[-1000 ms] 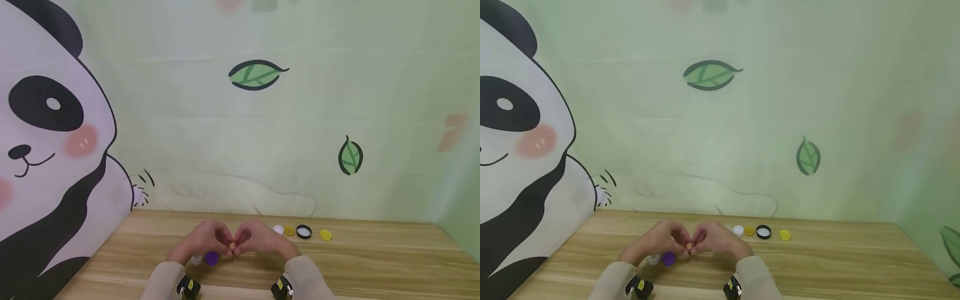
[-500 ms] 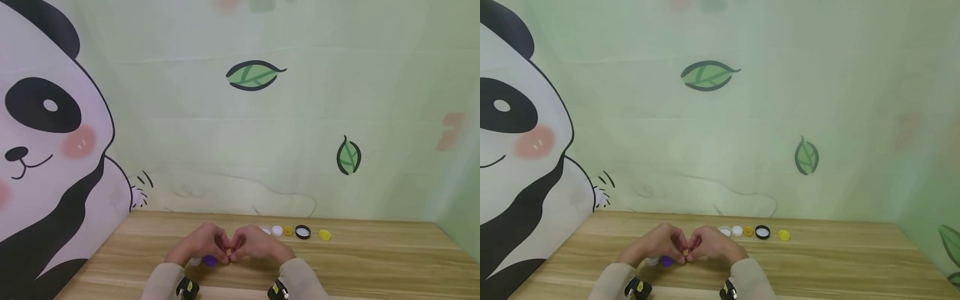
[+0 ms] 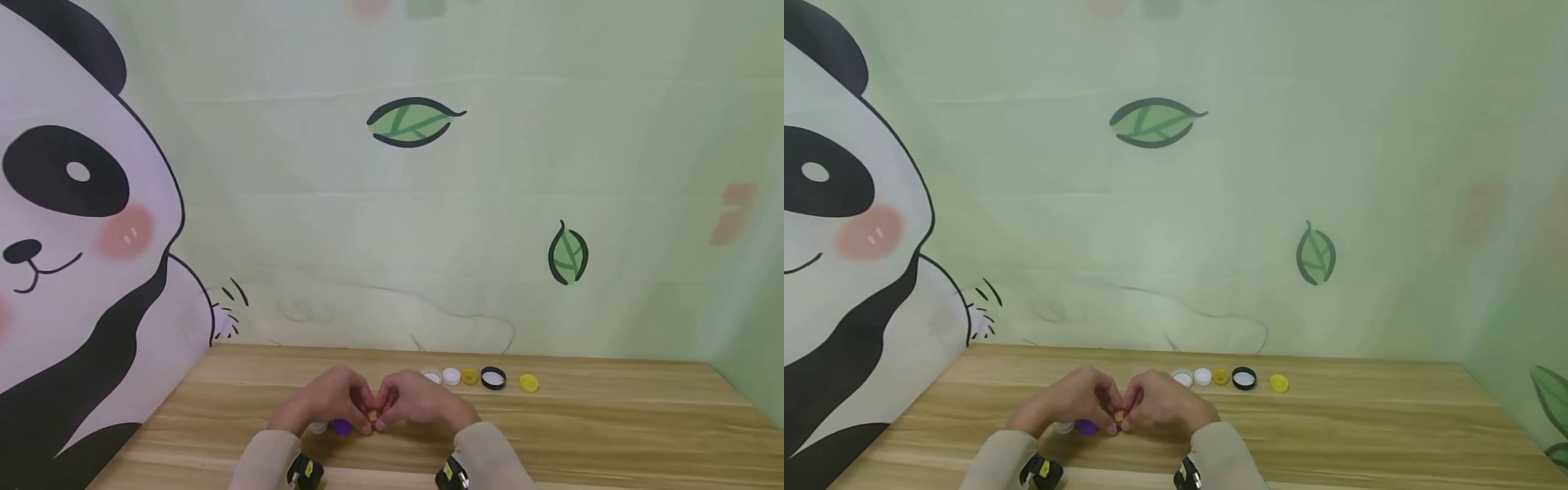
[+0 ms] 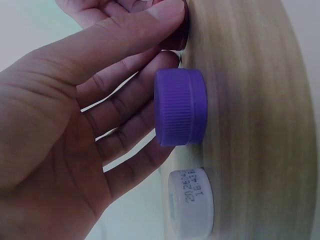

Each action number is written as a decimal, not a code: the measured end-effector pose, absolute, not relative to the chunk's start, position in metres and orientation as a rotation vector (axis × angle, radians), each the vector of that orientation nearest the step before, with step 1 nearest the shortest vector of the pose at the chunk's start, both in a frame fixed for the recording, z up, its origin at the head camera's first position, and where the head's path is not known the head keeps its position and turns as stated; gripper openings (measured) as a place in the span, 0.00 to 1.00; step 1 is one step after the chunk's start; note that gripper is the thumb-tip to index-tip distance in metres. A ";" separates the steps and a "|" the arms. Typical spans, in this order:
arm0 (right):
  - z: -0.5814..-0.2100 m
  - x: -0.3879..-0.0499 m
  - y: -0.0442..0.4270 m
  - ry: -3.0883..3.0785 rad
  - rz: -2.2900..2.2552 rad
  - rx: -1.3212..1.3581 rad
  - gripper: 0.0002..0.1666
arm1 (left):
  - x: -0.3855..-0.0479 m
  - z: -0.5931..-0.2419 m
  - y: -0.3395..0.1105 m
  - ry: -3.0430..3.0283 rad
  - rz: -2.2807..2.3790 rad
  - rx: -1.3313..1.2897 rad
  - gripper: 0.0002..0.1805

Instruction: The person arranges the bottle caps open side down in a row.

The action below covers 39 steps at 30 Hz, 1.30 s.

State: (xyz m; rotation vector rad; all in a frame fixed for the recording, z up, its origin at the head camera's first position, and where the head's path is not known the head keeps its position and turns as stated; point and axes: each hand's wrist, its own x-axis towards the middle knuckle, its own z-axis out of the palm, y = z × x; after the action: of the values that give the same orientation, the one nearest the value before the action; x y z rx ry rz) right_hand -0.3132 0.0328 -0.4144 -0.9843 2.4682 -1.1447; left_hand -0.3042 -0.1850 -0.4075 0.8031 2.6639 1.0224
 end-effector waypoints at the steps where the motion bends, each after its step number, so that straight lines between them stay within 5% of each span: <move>1: -0.414 -0.313 0.033 2.468 -1.138 -0.982 0.12 | -0.304 -0.407 -0.185 2.665 1.017 0.806 0.15; 24: -0.399 -0.313 0.049 2.584 -1.175 -0.933 0.13 | -0.303 -0.399 -0.191 2.596 1.081 0.778 0.14; 39: -0.391 -0.318 0.083 2.848 -1.290 -0.830 0.10 | -0.315 -0.400 -0.129 2.934 1.206 0.784 0.17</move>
State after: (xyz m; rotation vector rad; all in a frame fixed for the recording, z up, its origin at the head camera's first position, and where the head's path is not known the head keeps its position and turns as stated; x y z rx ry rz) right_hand -0.3183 0.0834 -0.3908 -0.8301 2.8483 -1.2899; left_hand -0.3149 -0.1291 -0.3998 0.7837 2.9344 1.2062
